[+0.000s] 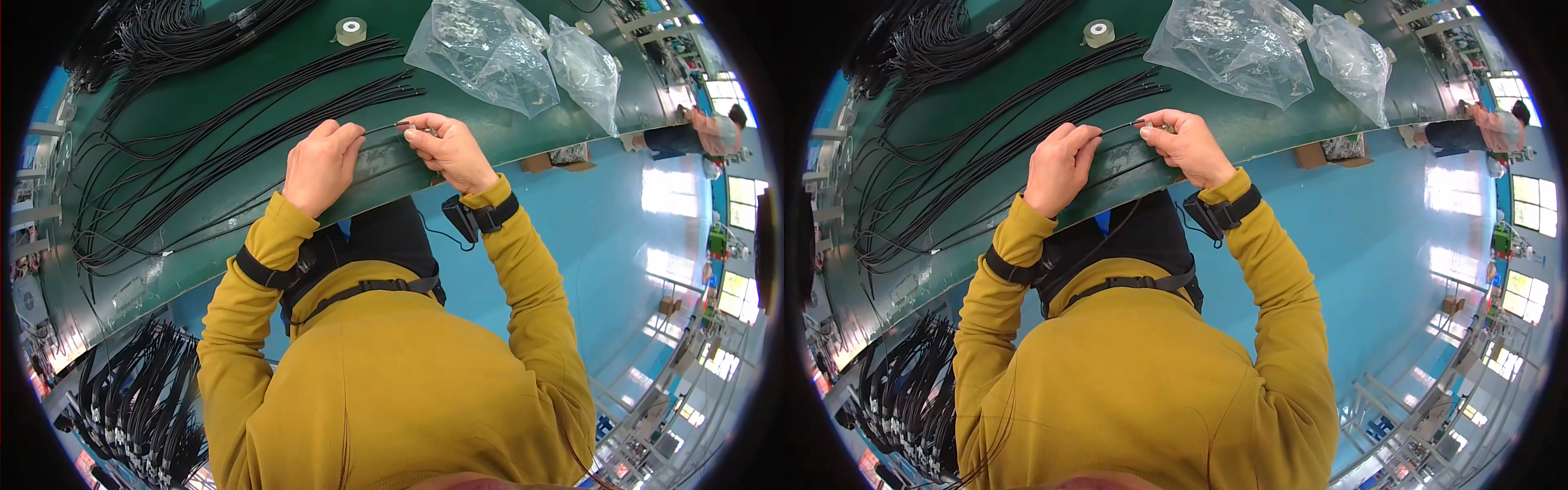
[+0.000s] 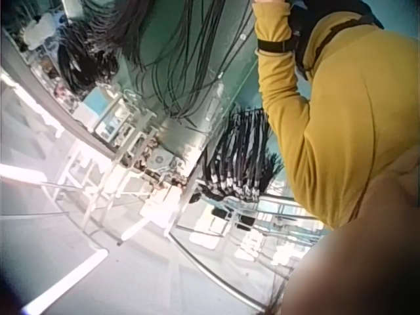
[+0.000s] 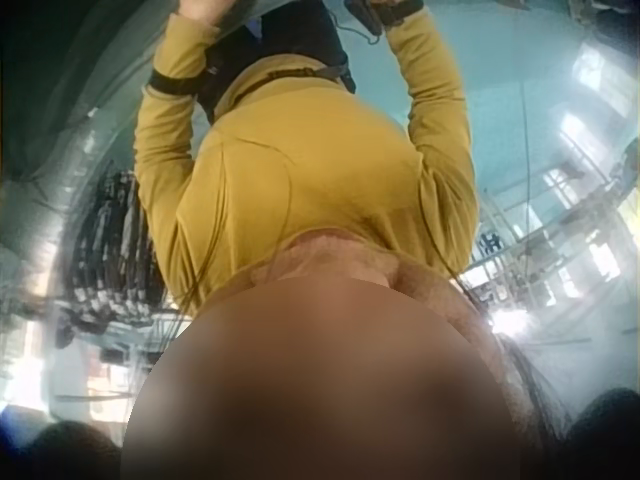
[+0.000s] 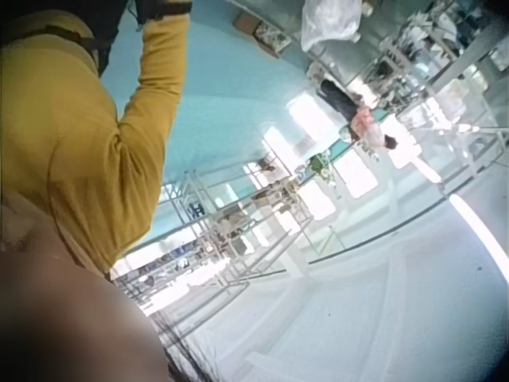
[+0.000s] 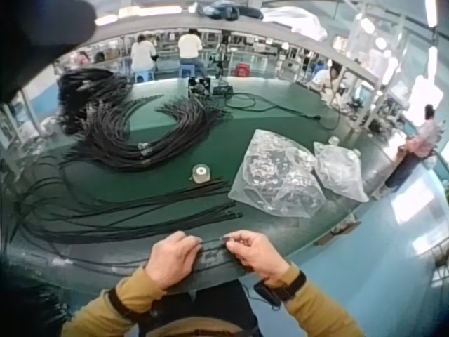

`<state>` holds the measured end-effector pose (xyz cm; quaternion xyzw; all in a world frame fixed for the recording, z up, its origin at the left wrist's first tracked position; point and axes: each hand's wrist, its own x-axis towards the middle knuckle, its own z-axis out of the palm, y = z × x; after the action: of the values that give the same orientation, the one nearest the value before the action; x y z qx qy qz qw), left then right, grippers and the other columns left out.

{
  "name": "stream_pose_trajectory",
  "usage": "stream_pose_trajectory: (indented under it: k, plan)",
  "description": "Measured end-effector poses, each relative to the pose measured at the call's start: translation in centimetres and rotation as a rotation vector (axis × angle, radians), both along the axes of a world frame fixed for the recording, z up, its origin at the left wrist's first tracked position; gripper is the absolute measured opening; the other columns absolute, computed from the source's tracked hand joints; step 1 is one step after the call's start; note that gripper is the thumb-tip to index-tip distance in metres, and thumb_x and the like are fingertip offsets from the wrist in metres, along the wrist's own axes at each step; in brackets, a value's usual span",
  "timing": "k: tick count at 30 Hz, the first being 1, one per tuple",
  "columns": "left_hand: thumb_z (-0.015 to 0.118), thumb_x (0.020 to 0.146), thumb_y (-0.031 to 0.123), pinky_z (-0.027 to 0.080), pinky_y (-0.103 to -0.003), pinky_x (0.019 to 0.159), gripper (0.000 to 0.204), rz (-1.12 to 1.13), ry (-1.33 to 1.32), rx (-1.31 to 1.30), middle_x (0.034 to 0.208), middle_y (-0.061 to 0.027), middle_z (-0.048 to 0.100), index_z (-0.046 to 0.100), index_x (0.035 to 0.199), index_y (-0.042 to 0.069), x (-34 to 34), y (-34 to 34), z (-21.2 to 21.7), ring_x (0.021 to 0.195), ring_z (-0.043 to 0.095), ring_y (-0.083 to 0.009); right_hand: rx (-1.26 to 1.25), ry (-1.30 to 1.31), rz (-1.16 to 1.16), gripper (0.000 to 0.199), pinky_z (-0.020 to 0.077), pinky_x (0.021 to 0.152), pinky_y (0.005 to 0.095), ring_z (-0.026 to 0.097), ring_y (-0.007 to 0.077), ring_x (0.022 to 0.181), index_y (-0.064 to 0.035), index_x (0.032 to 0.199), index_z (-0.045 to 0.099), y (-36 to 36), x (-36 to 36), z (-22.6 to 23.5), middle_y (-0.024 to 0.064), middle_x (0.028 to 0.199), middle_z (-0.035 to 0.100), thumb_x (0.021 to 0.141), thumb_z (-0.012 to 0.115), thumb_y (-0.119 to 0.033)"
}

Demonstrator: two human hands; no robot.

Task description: Manually attaching connectors and terminals to the ends of pre-cut wires at a production workbench.

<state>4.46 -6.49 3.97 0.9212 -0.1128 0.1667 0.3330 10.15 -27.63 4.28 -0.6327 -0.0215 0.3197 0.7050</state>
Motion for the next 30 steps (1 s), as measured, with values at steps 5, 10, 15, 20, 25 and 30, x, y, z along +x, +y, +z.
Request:
stream_pose_trajectory:
  k: [5, 10, 15, 20, 25, 30]
  plan:
    - [0.065, 0.084, 0.01, 0.047, -0.037, 0.058, 0.011, -0.038, 0.01, 0.052, 0.074, -0.0093, 0.056, 0.068, 0.095, 0.007, -0.2, 0.3, -0.1, 0.064, 0.058, -0.0287, -0.086, -0.147, 0.079, 0.018, 0.0365, 0.051, 0.0195, 0.044, 0.0018, 0.062, -0.0018, 0.103, 0.067, -0.2, 0.1, 0.2, -0.0048, 0.071, 0.054, 0.089, 0.063, -0.013]
    - [0.064, 0.083, 0.008, 0.047, -0.037, 0.056, 0.011, -0.204, 0.013, 0.137, 0.074, -0.0077, 0.056, 0.068, 0.093, 0.008, -0.1, 1.2, 0.1, 0.064, 0.058, -0.0283, -0.388, -0.54, 0.286, 0.02, 0.0456, 0.06, 0.0269, 0.055, 0.011, 0.064, 0.0007, 0.098, 0.068, -0.5, 1.1, 1.0, 0.0044, 0.073, 0.063, 0.085, 0.061, -0.013]
    - [0.065, 0.081, 0.006, 0.047, -0.037, 0.056, 0.011, -0.274, 0.029, 0.134, 0.074, -0.0083, 0.054, 0.067, 0.092, 0.007, -0.2, 1.8, 0.2, 0.066, 0.058, -0.0288, -0.51, -0.659, 0.677, 0.02, 0.0476, 0.061, 0.0248, 0.059, 0.0114, 0.068, 0.0022, 0.097, 0.068, -1.1, 2.9, 1.9, 0.0087, 0.08, 0.068, 0.086, 0.061, -0.013]
    - [0.064, 0.081, 0.004, 0.048, -0.036, 0.059, 0.019, -0.219, 0.05, 0.035, 0.078, -0.0094, 0.056, 0.064, 0.1, 0.005, -0.2, 0.7, 0.3, 0.07, 0.059, -0.0288, -0.407, -0.573, 0.676, 0.02, 0.0432, 0.052, 0.0244, 0.055, 0.0082, 0.064, 0.0004, 0.099, 0.068, 0.8, 3.6, 1.1, 0.0046, 0.073, 0.064, 0.087, 0.061, -0.013]
    - [0.063, 0.082, 0.003, 0.049, -0.034, 0.062, 0.027, -0.158, -0.049, -0.087, 0.081, -0.0091, 0.058, 0.061, 0.108, 0.006, 0.3, -0.4, 0.4, 0.071, 0.06, -0.0267, -0.072, -0.064, 0.437, 0.019, 0.0332, 0.048, 0.0193, 0.046, 0.0036, 0.064, -0.0004, 0.103, 0.062, 1.8, 2.9, 0.9, 0.0006, 0.077, 0.058, 0.09, 0.061, -0.014]
    - [0.064, 0.082, 0.012, 0.051, -0.037, 0.06, 0.011, -0.094, -0.02, -0.111, 0.083, -0.0073, 0.059, 0.063, 0.093, 0.008, 0.6, -0.4, 0.1, 0.072, 0.062, -0.0288, 0.178, 0.11, 0.222, 0.018, 0.0321, 0.047, 0.0164, 0.045, 0.0042, 0.064, 0.0004, 0.105, 0.056, 1.8, 2.2, 0.3, 0.0023, 0.085, 0.058, 0.093, 0.058, -0.012]
